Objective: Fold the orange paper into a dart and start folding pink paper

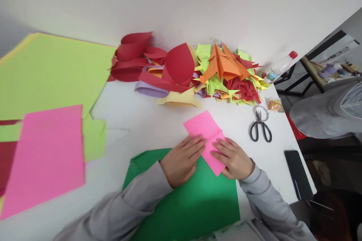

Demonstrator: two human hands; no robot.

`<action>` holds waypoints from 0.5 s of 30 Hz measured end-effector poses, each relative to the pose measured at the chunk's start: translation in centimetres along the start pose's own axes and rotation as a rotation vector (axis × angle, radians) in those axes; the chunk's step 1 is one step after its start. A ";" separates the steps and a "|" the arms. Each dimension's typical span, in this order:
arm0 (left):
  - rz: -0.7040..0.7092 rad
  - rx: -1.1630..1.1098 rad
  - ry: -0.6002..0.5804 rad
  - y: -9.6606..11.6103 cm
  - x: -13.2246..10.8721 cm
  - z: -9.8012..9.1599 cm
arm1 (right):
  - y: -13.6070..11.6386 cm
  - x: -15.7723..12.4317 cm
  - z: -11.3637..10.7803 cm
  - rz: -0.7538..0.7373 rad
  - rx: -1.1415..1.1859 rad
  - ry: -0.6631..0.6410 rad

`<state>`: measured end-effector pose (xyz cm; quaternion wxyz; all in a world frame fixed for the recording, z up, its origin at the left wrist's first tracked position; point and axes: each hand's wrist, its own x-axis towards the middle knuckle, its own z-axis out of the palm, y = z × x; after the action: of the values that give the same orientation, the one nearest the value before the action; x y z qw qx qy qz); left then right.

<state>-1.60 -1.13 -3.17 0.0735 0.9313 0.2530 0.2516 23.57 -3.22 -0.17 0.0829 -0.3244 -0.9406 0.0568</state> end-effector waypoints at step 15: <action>-0.033 -0.036 -0.035 1.7 -0.3 -0.7 | -2.1 0.6 -1.2 0.605 0.342 0.301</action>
<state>-1.46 -2.73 -2.26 0.0988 0.9298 0.2624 0.2386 22.11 -4.45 1.42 0.2528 -0.5739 -0.7563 0.1866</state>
